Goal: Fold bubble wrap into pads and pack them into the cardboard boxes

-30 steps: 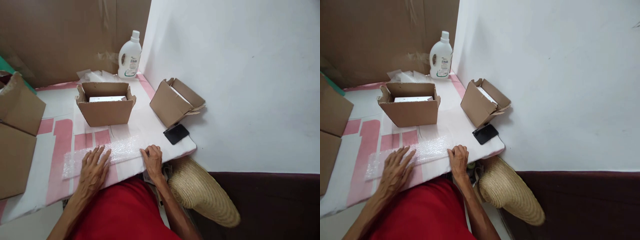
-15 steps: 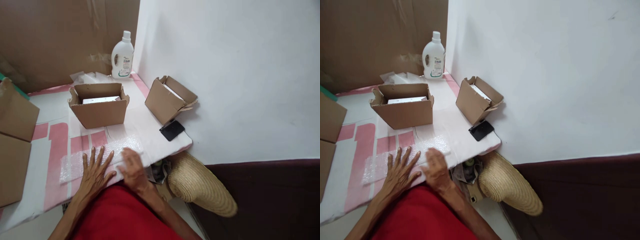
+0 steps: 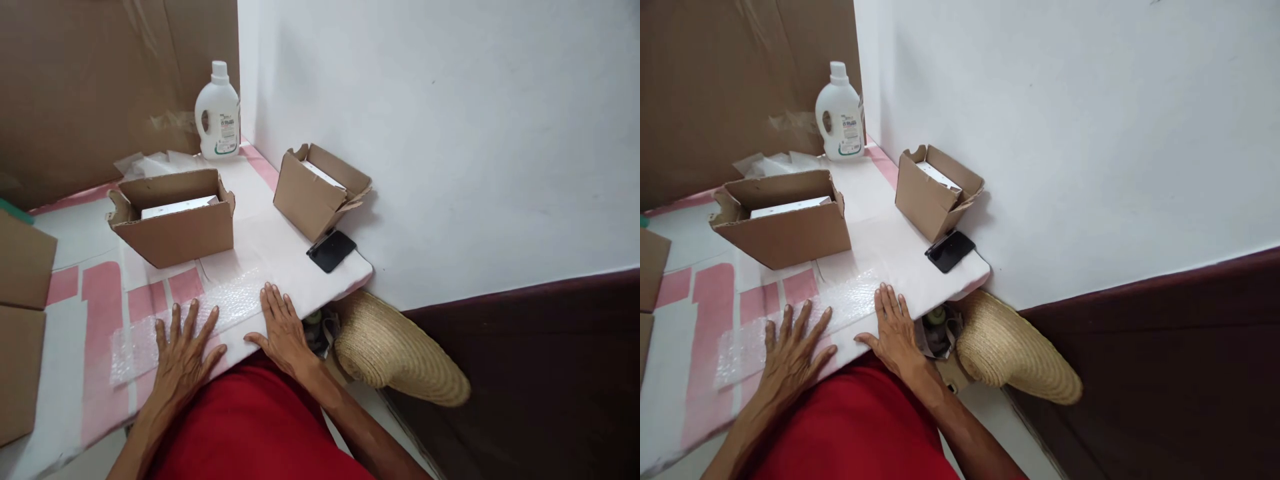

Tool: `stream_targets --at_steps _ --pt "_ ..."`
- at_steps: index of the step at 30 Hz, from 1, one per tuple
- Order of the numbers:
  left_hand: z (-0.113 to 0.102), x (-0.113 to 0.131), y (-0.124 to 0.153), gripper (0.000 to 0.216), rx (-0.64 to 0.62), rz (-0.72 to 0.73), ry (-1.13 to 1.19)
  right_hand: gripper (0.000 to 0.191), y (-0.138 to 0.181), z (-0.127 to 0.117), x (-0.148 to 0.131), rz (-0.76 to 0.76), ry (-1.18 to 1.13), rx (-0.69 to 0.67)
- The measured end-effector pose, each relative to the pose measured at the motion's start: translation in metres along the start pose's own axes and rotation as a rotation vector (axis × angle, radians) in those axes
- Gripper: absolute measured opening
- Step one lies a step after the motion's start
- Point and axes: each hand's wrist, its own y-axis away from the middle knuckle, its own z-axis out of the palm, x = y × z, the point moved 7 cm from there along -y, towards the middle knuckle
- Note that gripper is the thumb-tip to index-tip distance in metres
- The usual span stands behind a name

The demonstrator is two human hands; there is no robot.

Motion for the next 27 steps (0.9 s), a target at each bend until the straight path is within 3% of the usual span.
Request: stream_targets --at_steps 4,7,10,14,17,21,27 --pt "0.001 -0.001 0.001 0.061 0.015 0.002 -0.009 0.098 0.002 -0.002 -0.004 0.005 0.022 0.011" --pt "0.001 0.0 0.002 0.064 0.033 0.014 -0.017 0.096 0.0 -0.011 -0.023 0.0 0.019 0.102" --pt "0.002 0.001 0.003 0.069 0.033 0.024 -0.04 0.091 -0.01 -0.011 -0.063 -0.172 -0.045 0.143" --pt "0.004 0.001 0.005 0.075 0.012 0.036 -0.07 0.087 -0.029 0.014 -0.099 -0.359 -0.139 0.082" --pt "0.005 -0.002 0.005 0.074 -0.015 0.046 -0.047 0.088 -0.036 0.031 -0.098 -0.385 -0.135 0.044" --pt "-0.001 -0.009 0.012 0.078 0.007 0.081 0.001 0.092 -0.034 0.034 -0.095 -0.413 -0.117 0.016" --pt "-0.011 -0.056 0.048 0.095 0.007 -0.058 -0.051 0.097 -0.034 0.034 -0.098 -0.369 -0.097 0.005"
